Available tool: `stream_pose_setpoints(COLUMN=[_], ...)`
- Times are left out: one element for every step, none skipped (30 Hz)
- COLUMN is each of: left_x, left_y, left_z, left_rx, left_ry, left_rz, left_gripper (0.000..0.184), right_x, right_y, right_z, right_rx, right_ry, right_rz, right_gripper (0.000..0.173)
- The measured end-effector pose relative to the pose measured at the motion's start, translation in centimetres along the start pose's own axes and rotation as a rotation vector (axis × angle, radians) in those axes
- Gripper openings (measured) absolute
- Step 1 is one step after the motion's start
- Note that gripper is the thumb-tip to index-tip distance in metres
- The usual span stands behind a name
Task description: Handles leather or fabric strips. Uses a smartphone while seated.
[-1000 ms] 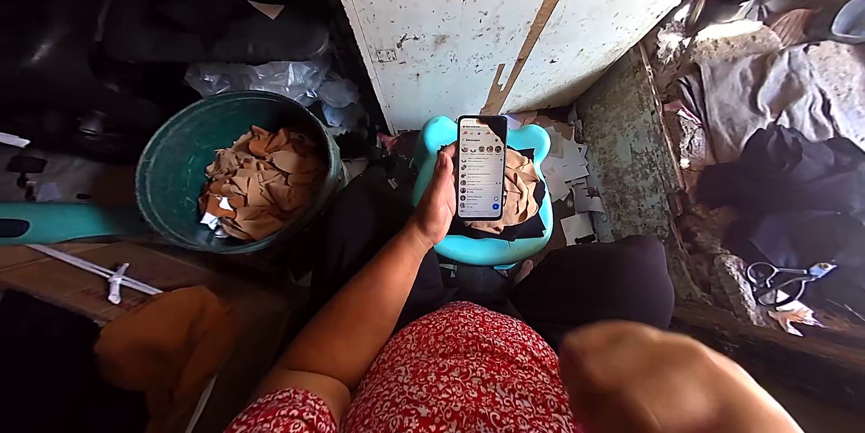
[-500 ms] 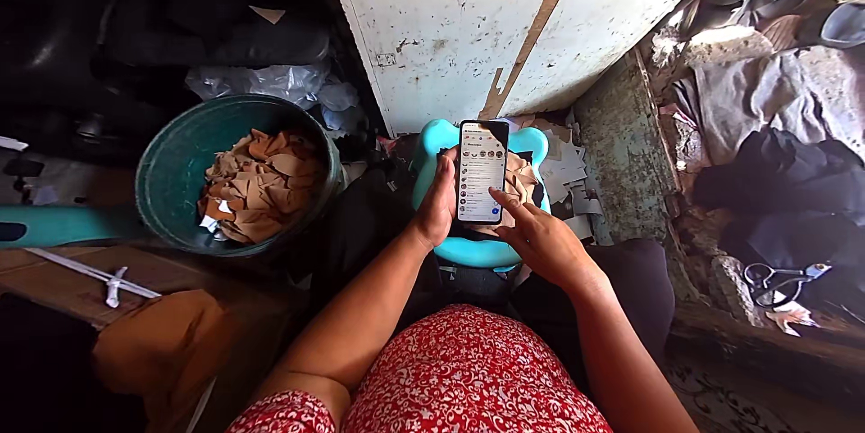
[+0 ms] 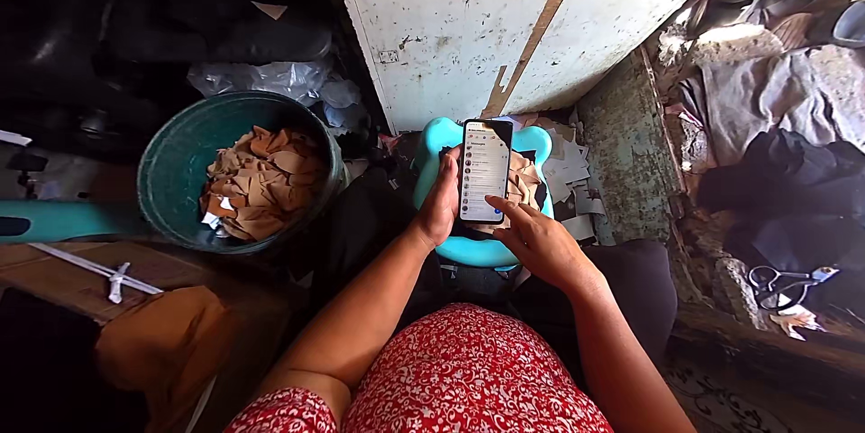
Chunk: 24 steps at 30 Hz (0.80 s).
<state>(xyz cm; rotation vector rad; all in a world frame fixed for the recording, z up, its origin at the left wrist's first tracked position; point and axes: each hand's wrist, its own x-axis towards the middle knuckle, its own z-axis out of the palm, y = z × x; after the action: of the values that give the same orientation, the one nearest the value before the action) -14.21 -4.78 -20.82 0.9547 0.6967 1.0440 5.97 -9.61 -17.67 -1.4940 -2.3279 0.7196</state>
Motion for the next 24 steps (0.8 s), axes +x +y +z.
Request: stream_pose_setpoints(left_x=[-0.01,-0.02,-0.04,-0.06,-0.07,-0.1,-0.12,-0.13,-0.14,-0.13,-0.13,-0.15,-0.19,-0.21,-0.21,-0.2,-0.19,-0.19,-0.18,-0.18,-0.18,-0.18,-0.17,-0.16], left_y=[0.06,0.09,0.11,0.13,0.14,0.14,0.14,0.13,0.13,0.11,0.09,0.08,0.09,0.09,0.1,0.12,0.16,0.19,0.2,0.21,0.21,0.17,0.13,0.1], left_z=[0.02,0.03,0.03,0.05,0.09,0.12,0.15,0.16,0.17,0.17,0.16,0.14,0.13,0.12,0.11,0.12,0.11,0.13,0.14,0.16,0.18,0.16,0.14,0.11], left_rx=[0.002,0.004,0.006,0.005,0.007,0.013,0.016,0.016,0.016,0.013,0.011,0.013,0.015,0.014,0.012,0.01,0.008,0.009,0.012,0.015,0.017,0.018,0.019,0.016], left_ry=[-0.001,-0.001,-0.001,0.0,0.005,0.009,0.011,0.012,0.011,0.012,0.012,0.014,0.018,0.018,0.021,0.02,0.019,0.022,0.026,0.03,0.034,0.033,0.033,0.028], left_rz=[0.0,0.004,0.008,0.008,0.007,0.006,0.005,0.005,0.003,0.004,0.005,0.004,0.005,0.007,0.01,0.015,0.018,0.021,0.023,0.023,0.024,0.024,0.024,0.024], left_gripper=[0.084,0.084,0.084,0.083,0.082,0.08,0.079,0.08,0.08,0.081,0.082,0.083,0.084,0.083,0.083,0.082,0.082,0.082,0.082,0.082,0.082,0.082,0.082,0.082], right_x=[0.03,0.04,0.04,0.03,0.03,0.02,0.01,0.0,-0.01,-0.02,-0.07,-0.14,-0.22,-0.29,-0.35,-0.4,-0.43,-0.44,-0.43,-0.42,-0.4,-0.38,-0.39,-0.41], right_y=[0.03,0.05,0.09,0.11,0.13,0.13,0.13,0.14,0.11,0.06,0.04,0.05,0.09,0.14,0.19,0.25,0.29,0.33,0.39,0.43,0.43,0.42,0.42,0.4], right_z=[0.02,0.05,0.09,0.11,0.13,0.14,0.16,0.19,0.18,0.14,0.12,0.12,0.14,0.13,0.11,0.12,0.13,0.15,0.2,0.25,0.29,0.34,0.4,0.42], right_rx=[0.002,0.005,0.008,0.011,0.01,0.009,0.007,0.007,0.006,0.008,0.012,0.02,0.029,0.039,0.045,0.045,0.048,0.051,0.056,0.058,0.058,0.058,0.058,0.057], right_ry=[-0.002,-0.003,-0.005,-0.006,-0.006,-0.004,0.0,0.007,0.016,0.024,0.036,0.045,0.051,0.046,0.034,0.019,0.005,-0.01,-0.021,-0.028,-0.028,-0.02,-0.011,-0.005], right_rz=[0.003,0.004,0.004,0.004,0.004,0.005,0.007,0.011,0.017,0.024,0.026,0.023,0.012,0.002,-0.003,-0.004,-0.005,-0.002,0.001,0.004,0.006,0.005,0.004,0.005], right_gripper=[0.046,0.046,0.046,0.046,0.046,0.046,0.047,0.048,0.049,0.052,0.053,0.054,0.053,0.051,0.048,0.045,0.043,0.042,0.042,0.043,0.043,0.044,0.044,0.045])
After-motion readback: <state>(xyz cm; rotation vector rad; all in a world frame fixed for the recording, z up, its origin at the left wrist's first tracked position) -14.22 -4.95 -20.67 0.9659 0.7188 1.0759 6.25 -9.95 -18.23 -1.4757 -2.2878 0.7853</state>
